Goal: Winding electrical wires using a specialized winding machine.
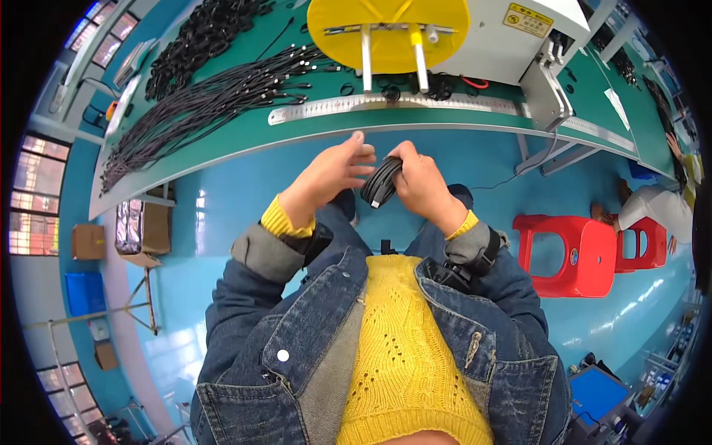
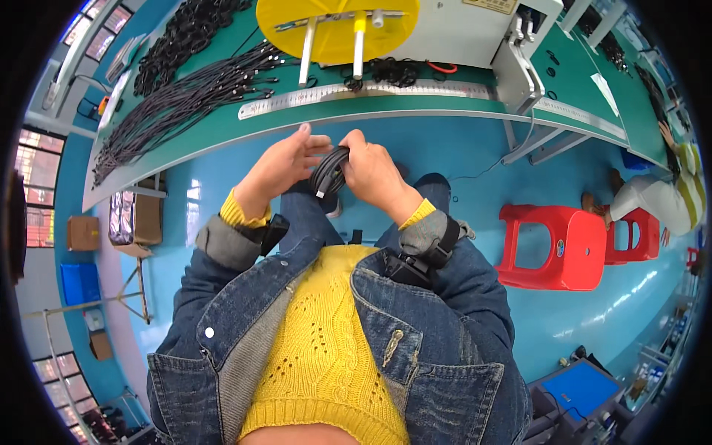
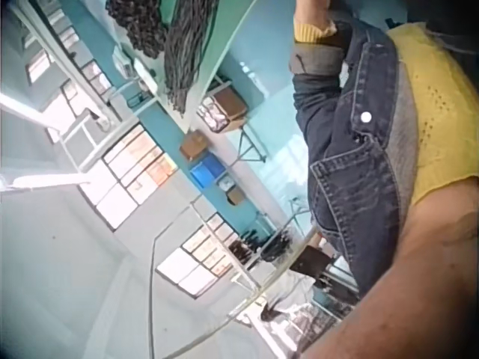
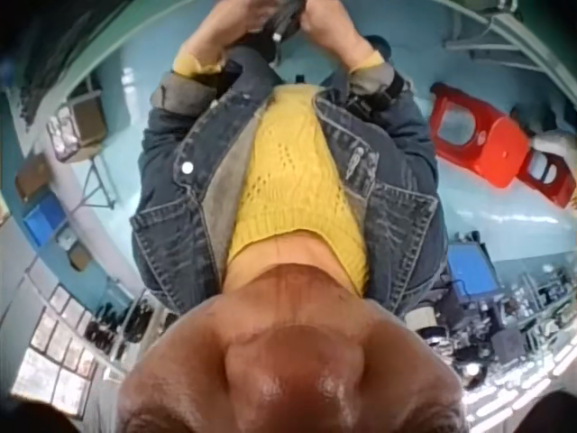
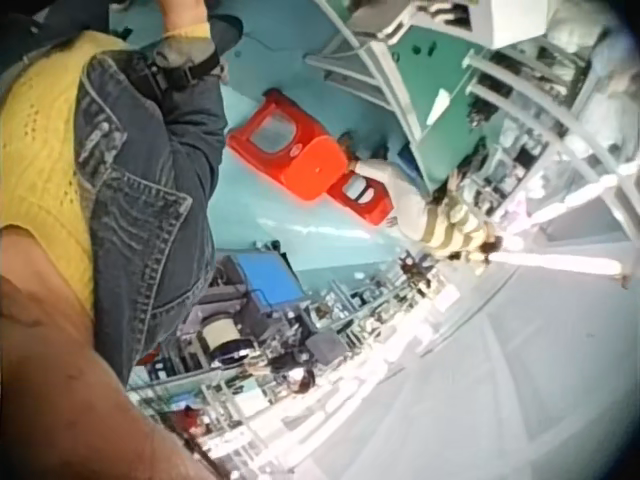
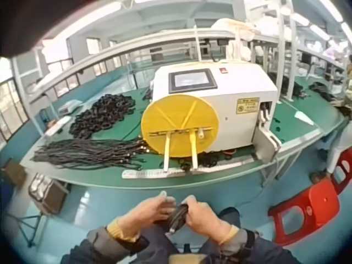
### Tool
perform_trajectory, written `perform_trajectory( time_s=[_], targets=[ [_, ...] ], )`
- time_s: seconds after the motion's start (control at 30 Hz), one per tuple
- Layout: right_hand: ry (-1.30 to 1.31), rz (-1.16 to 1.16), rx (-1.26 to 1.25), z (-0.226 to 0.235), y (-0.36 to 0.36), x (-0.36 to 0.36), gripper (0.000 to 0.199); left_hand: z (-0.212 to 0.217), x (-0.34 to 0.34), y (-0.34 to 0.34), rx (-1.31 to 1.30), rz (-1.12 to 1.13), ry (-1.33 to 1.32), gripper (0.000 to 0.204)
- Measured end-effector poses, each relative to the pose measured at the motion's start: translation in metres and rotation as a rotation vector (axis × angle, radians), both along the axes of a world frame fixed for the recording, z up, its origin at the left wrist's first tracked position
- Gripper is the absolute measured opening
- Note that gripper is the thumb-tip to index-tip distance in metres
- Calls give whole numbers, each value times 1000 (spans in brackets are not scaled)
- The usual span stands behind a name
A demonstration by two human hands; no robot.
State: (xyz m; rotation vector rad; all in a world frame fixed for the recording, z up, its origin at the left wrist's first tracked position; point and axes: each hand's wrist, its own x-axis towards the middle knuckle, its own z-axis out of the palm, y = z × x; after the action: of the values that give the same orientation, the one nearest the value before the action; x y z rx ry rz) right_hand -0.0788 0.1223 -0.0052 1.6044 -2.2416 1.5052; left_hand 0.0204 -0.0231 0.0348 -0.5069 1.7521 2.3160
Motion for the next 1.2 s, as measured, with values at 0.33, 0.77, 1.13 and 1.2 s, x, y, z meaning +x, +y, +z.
perform_trajectory(
  time_s=[0.33, 0.77, 1.13, 1.2],
  targets=[
    [89, 70, 347, -9, -2, 0, 20, -15, -8, -1, -2, -376, -352, 32],
    [-325, 175, 106, -33, -6, 1, 15, -56, -4, 2, 169, -344, -237, 31],
    [-182, 142, 213, -51, -10, -2, 20, -53, -7, -3, 351, -419, -464, 16],
    [-85, 132, 221, -47, -8, 1, 23, -61, -2, -2, 309, -413, -410, 14]
  ],
)
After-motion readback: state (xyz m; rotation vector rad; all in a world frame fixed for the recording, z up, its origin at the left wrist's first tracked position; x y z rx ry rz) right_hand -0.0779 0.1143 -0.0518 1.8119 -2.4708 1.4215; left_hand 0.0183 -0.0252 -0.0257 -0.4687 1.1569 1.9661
